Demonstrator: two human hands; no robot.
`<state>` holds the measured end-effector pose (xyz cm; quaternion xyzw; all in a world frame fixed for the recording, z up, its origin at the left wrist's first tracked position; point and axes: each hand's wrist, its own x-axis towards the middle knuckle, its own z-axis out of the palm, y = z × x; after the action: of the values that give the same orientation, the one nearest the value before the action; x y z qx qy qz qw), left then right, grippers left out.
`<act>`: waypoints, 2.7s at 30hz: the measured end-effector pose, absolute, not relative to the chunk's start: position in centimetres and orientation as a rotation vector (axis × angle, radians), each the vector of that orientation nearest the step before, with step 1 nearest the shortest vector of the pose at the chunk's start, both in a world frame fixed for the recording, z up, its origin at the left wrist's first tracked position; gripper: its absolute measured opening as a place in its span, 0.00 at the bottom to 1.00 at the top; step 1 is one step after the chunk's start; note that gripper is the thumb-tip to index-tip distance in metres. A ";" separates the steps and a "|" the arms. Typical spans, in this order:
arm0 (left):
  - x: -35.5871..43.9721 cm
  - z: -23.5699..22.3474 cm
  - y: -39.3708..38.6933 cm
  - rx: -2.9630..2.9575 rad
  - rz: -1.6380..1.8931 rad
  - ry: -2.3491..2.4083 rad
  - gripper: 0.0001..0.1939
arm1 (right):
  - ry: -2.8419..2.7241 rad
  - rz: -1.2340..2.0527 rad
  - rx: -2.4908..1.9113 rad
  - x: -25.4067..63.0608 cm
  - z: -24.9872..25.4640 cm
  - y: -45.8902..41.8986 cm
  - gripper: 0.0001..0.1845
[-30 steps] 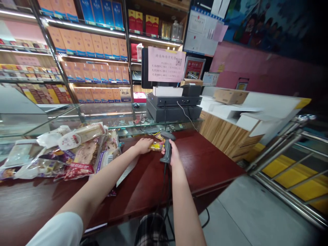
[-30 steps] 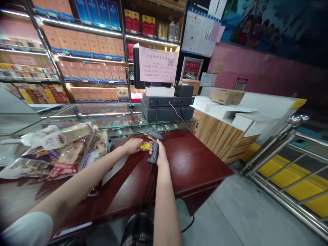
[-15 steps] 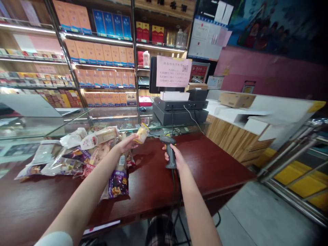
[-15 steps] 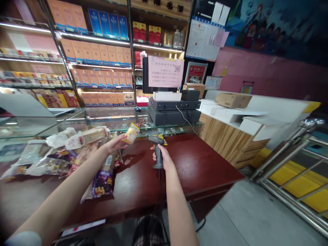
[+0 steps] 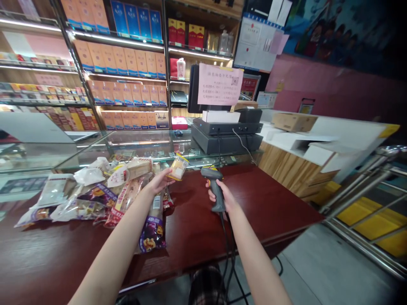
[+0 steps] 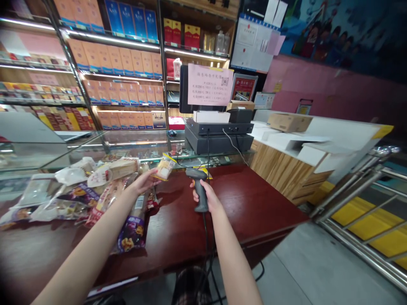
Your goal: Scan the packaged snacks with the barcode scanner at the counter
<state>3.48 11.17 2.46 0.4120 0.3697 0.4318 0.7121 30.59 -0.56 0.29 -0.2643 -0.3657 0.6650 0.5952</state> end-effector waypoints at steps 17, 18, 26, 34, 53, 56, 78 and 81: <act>3.2 1.7 11.6 0.970 0.922 0.767 0.21 | -0.836 1.452 -0.647 30.3 0.5 -0.4 0.18; 3.3 1.7 11.6 0.966 0.928 0.769 0.20 | -0.831 1.446 -0.657 30.3 0.4 -0.4 0.18; 4.8 1.6 10.7 1.160 1.144 0.826 0.21 | -0.802 1.458 -0.678 30.2 -0.3 0.3 0.17; 4.8 8.2 7.8 1.962 1.586 1.347 0.19 | -0.729 1.459 -0.724 30.3 -0.8 0.8 0.17; -5.0 9.3 7.2 2.295 0.587 2.487 0.26 | -0.666 1.383 -0.695 30.1 -0.4 0.3 0.15; -1.7 10.6 6.7 2.606 0.828 2.343 0.25 | -0.606 1.351 -0.659 30.2 -0.1 0.3 0.14; 22.1 -4.1 11.3 2.758 0.398 1.398 0.26 | -0.284 0.910 -0.689 33.0 -0.7 1.3 0.18; 21.9 -4.4 11.3 2.753 0.492 1.417 0.24 | -0.298 0.912 -0.691 33.0 -0.6 1.3 0.18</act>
<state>21.95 11.33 -4.41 0.8781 0.4519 0.1569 0.0030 33.00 1.27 -0.62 -0.3258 -0.1407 0.4300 0.8302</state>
